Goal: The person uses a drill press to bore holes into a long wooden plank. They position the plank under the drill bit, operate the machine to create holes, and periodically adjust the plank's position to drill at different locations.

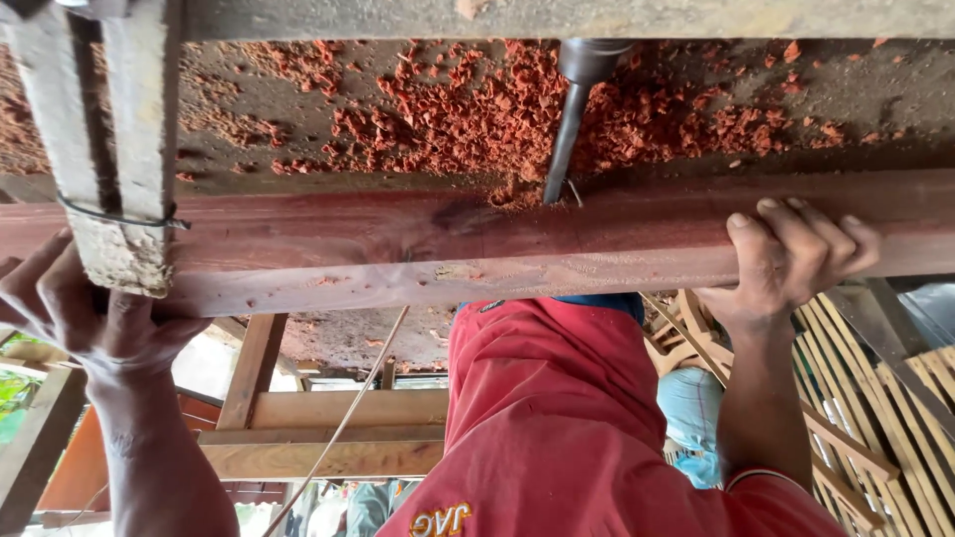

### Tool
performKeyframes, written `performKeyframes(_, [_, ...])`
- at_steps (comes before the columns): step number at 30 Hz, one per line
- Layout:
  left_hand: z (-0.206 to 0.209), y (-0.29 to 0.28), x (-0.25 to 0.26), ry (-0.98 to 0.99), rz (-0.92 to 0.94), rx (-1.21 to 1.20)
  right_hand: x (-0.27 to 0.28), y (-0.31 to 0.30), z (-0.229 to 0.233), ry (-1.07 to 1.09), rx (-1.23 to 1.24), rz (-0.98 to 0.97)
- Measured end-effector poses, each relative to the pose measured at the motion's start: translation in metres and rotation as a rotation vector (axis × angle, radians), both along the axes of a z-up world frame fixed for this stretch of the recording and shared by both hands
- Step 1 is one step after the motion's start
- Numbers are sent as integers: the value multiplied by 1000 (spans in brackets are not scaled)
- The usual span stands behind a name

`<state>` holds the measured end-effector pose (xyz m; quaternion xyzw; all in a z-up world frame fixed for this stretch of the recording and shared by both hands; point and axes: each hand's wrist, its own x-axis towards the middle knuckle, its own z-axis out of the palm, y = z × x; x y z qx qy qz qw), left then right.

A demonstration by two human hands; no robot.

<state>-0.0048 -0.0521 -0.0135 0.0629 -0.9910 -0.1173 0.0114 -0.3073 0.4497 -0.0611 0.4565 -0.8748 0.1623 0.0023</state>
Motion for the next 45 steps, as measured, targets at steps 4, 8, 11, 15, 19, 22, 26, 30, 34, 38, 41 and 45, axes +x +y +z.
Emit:
performKeyframes(4, [-2, -2, 4, 32, -13, -12, 1, 25, -20, 75, -55, 2])
performKeyframes(8, [4, -1, -14, 34, -6, -14, -7, -4, 4, 7, -15, -13])
performKeyframes(11, [-1, -14, -9, 34, -84, 8, -14, -7, -1, 23, -48, -28])
performKeyframes(15, [8, -4, -13, 86, -36, -25, -15, 14, 5, 13, -7, -1])
performKeyframes(19, [9, -6, 0, 69, -29, -32, -7, 22, 4, 90, -26, -7])
performKeyframes(22, [9, -7, 12, 91, -44, -43, -2, 11, 15, 64, -25, -15])
performKeyframes(26, [12, 4, 13, 35, -25, 17, 6, 21, 2, 40, -57, -17])
performKeyframes(30, [3, -1, 20, 48, -24, 12, 1, 19, 0, 65, -12, -4])
performKeyframes(34, [0, 3, 19, 70, -37, 14, 0, 14, -1, 40, -67, 0])
performKeyframes(38, [9, 8, 9, 21, -14, -1, -2, 21, -8, 40, -66, -1])
performKeyframes(41, [9, 6, 6, 27, -32, 3, -1, 14, -1, 29, -59, 1])
performKeyframes(45, [10, 9, 13, -2, 0, 16, 2, 12, 1, 58, -73, 11])
